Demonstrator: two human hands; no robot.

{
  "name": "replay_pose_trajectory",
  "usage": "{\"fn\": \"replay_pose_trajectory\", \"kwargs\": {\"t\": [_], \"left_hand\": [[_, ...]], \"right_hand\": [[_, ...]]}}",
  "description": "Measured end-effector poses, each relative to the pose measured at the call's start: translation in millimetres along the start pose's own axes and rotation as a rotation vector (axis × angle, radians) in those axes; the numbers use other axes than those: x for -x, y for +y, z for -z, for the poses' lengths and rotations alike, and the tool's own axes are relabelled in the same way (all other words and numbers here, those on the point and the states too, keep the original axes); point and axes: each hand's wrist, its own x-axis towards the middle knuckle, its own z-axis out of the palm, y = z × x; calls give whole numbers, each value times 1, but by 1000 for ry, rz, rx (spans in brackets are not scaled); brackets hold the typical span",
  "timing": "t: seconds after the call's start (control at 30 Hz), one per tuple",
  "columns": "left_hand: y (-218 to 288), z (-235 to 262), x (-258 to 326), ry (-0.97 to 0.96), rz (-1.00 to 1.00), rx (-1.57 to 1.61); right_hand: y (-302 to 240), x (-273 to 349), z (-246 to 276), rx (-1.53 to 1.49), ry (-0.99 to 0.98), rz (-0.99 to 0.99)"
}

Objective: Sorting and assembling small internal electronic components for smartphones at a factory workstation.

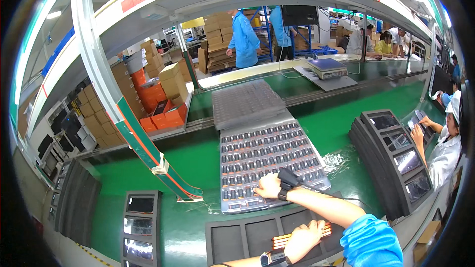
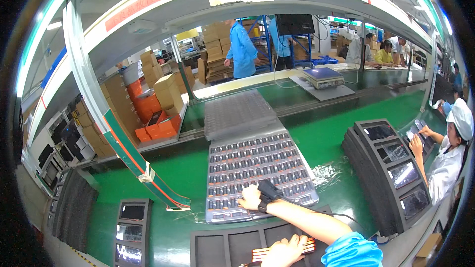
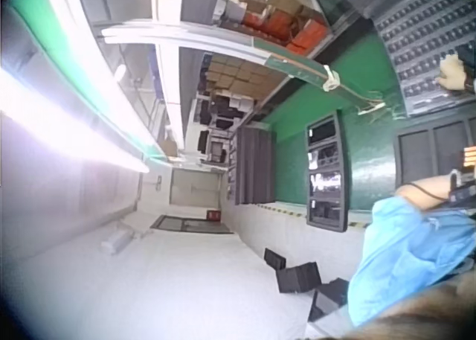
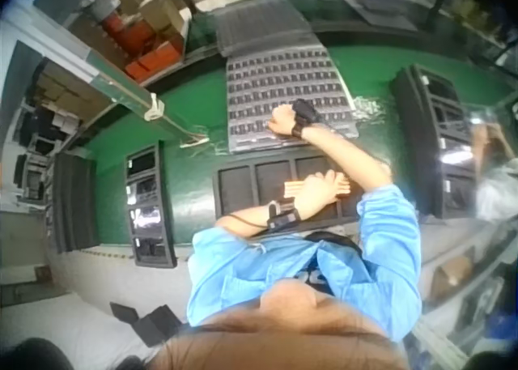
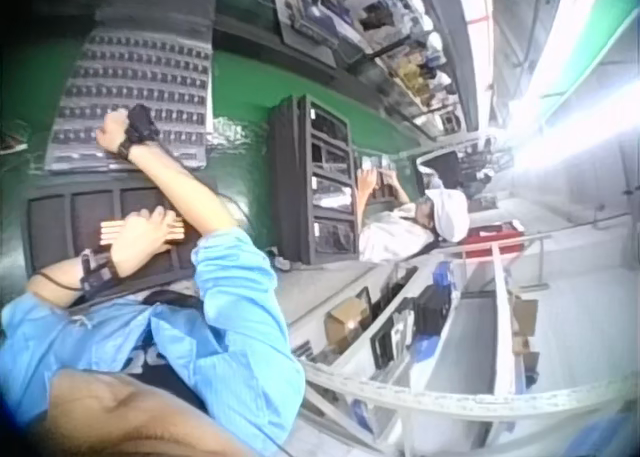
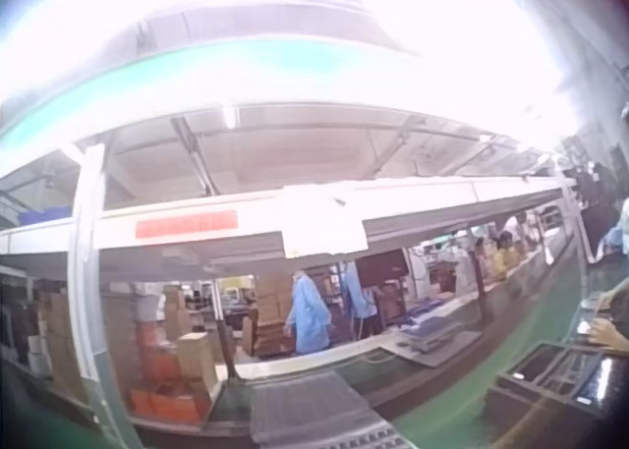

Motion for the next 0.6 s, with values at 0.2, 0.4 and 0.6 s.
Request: {"fn": "replay_pose_trajectory", "kwargs": {"t": [0.2,0.4,0.6], "left_hand": [[0,-10,2,34,25,-44],[-1,-7,3,27,27,-68],[0,-14,2,16,-8,-2]], "right_hand": [[-4,-23,-23,79,-83,-130],[-7,-27,-1,-249,-188,-209],[-22,-40,-36,-2,-75,-192]]}}
